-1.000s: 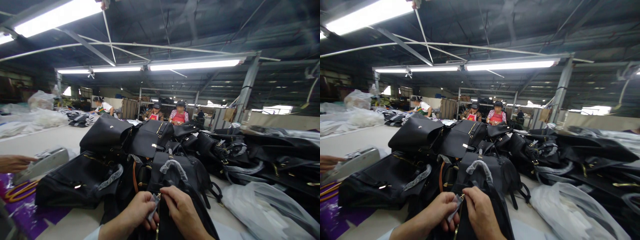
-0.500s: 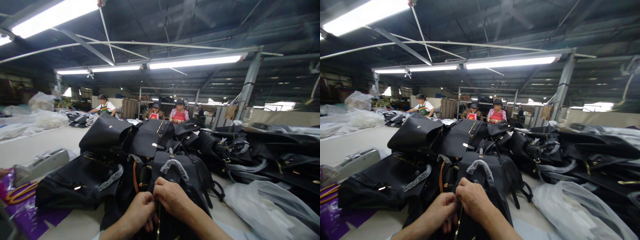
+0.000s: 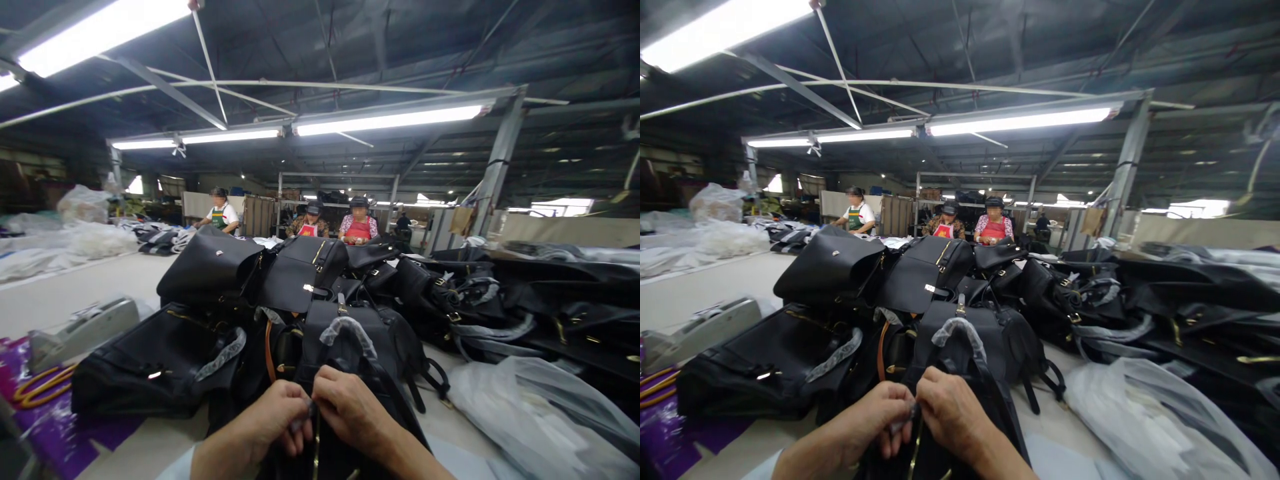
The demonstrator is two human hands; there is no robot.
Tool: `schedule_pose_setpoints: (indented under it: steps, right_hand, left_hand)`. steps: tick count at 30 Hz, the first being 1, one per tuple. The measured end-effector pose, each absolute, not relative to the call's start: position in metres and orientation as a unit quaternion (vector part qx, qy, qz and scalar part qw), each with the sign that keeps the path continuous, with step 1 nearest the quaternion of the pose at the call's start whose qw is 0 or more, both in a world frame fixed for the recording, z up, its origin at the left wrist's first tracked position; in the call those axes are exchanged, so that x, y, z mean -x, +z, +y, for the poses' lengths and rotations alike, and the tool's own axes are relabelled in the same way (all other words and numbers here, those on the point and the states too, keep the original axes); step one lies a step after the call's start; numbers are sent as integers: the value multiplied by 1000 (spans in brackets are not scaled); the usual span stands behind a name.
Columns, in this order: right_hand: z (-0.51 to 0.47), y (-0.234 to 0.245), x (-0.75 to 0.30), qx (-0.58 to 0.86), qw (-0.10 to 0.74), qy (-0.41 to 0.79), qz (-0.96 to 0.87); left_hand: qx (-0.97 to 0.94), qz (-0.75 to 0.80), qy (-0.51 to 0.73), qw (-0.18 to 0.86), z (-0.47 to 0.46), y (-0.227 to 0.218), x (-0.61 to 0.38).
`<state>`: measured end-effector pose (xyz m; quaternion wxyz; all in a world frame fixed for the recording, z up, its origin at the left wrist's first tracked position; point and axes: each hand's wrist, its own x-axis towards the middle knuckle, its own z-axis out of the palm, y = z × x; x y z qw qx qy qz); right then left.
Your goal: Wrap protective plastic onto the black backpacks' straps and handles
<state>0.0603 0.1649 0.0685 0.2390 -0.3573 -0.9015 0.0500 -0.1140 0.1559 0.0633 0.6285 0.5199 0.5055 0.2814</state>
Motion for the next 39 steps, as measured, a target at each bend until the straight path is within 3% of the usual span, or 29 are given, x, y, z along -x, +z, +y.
schedule_pose_setpoints:
  steps: [9, 17, 29, 39]
  right_hand:
    - [158, 71, -64, 315, 238, 51, -917]
    - [161, 57, -63, 312, 234, -33, -920]
    - [160, 52, -68, 340, 290, 43, -894]
    - [153, 70, -67, 369, 397, 147, -827]
  left_hand:
    - [-492, 489, 289, 660, 160, 64, 118]
    - [-466, 493, 254, 689, 165, 68, 116]
    - [-479, 505, 248, 673, 167, 68, 114]
    - [-483, 530, 245, 652, 163, 72, 110]
